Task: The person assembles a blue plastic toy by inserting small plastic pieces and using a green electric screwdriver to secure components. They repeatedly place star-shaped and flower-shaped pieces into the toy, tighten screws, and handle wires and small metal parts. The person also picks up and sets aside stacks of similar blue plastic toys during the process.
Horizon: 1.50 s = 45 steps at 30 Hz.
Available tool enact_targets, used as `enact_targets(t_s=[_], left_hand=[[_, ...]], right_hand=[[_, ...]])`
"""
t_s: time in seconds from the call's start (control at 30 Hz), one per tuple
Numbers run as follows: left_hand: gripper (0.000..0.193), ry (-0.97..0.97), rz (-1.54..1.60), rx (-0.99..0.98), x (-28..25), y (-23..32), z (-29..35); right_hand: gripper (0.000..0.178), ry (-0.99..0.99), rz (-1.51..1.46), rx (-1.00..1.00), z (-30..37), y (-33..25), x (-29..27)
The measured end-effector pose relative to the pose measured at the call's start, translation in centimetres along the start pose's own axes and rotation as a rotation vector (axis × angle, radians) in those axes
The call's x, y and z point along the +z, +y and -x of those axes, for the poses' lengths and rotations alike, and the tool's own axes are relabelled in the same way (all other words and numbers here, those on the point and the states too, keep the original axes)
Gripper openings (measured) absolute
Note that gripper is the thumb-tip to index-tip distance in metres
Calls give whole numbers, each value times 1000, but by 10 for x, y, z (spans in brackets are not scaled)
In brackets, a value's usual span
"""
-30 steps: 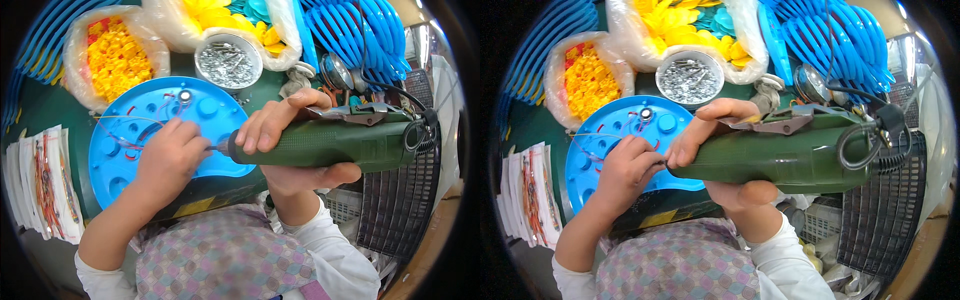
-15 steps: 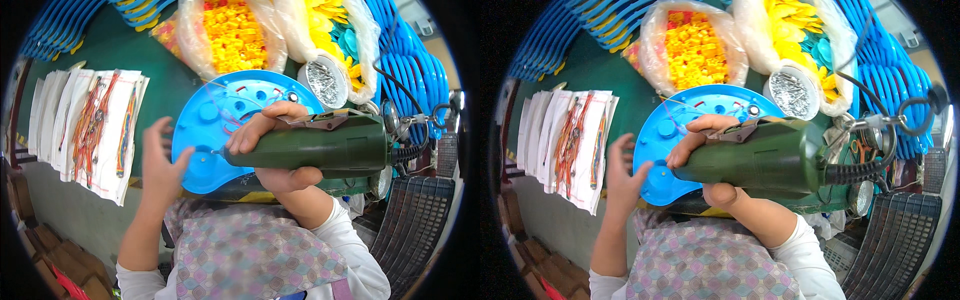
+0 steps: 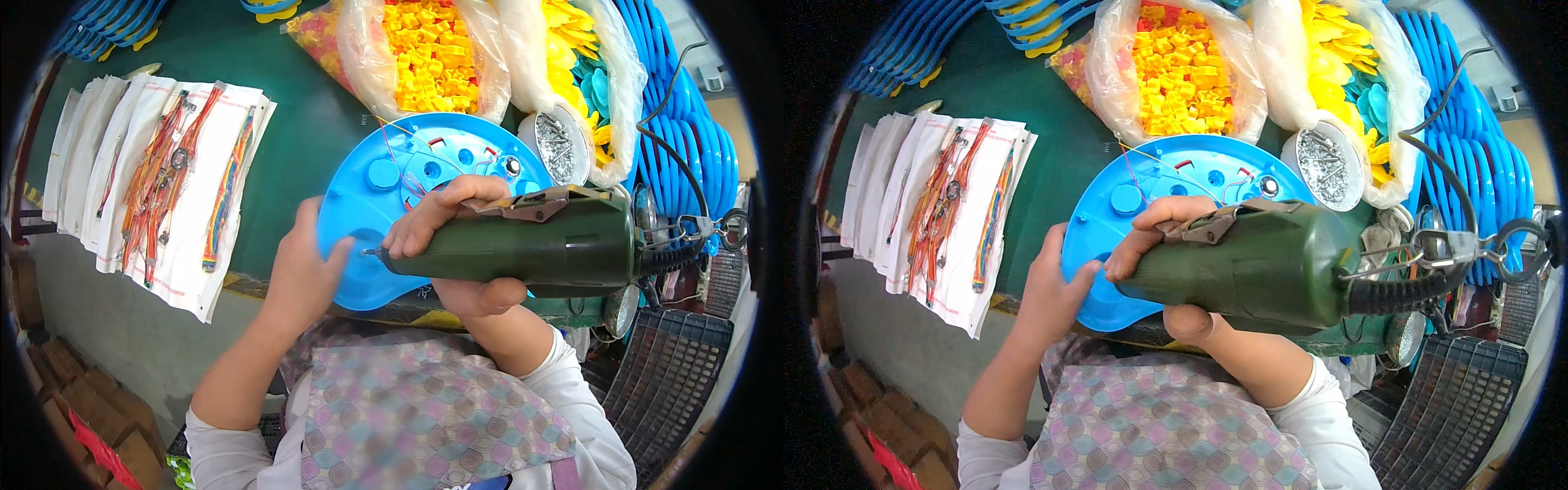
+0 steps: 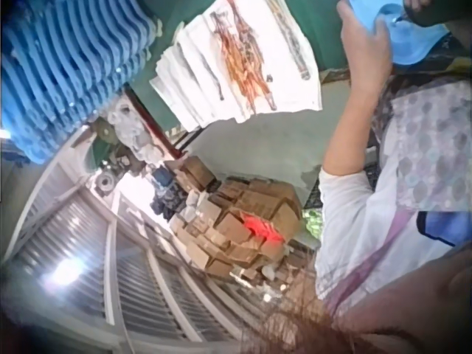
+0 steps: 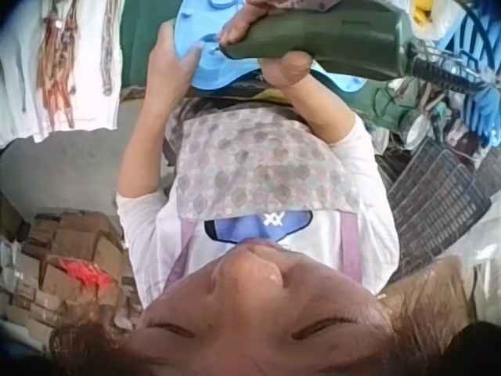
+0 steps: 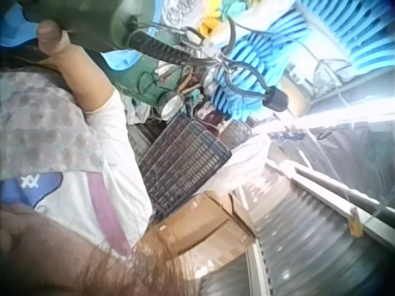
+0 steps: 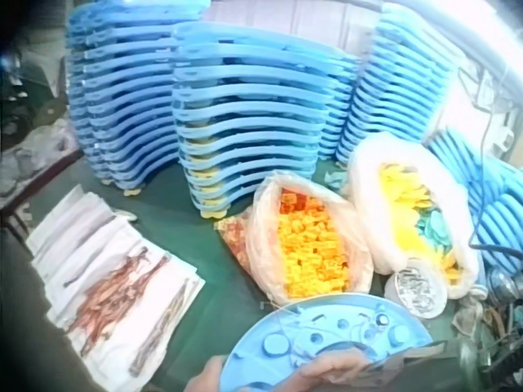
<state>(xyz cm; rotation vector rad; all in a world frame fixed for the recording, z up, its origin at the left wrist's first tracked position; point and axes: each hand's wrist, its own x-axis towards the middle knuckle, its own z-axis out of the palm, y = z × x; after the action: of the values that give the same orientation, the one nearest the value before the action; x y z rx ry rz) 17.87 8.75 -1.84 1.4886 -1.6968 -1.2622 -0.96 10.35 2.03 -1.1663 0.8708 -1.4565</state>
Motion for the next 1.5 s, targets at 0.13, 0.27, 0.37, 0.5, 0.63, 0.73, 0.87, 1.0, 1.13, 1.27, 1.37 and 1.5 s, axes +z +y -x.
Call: enact_targets(t_s=[0.13,0.27,0.37,0.5,0.63,0.73,0.87,1.0,1.13,1.27,1.37,1.5], left_hand=[[47,15,-4,21,1,0,1],[47,-24,73,-50,4,-1,1],[47,19,-32,69,3,-6,1],[51,-27,-69,-1,0,1,-2],[60,-56,-188,37,-13,2,-4],[69,78,-460,256,-19,16,-8],[50,111,-357,454,-2,76,-33],[23,-107,-247,714,53,122,-80],[19,-255,-296,930,129,139,-139],[9,-318,-687,1185,187,154,-177],[8,-496,-793,1019,207,153,-186],[11,-618,-653,822,210,153,-192]], right_hand=[[106,-142,22,42,-1,6,-9],[106,-322,-186,-96,-20,35,-5],[105,-268,-173,-90,-21,34,0],[98,-51,43,-78,-17,14,4],[98,220,-274,-165,-10,-13,-31],[96,341,-231,-371,-6,-47,-77],[89,684,92,-568,-5,-76,-137],[75,775,298,-647,-12,-77,-178],[58,591,77,-637,-16,-61,-201],[50,610,20,-564,-24,-47,-211],[49,640,123,-582,-30,-35,-222],[54,644,-49,-640,-26,-42,-220]])
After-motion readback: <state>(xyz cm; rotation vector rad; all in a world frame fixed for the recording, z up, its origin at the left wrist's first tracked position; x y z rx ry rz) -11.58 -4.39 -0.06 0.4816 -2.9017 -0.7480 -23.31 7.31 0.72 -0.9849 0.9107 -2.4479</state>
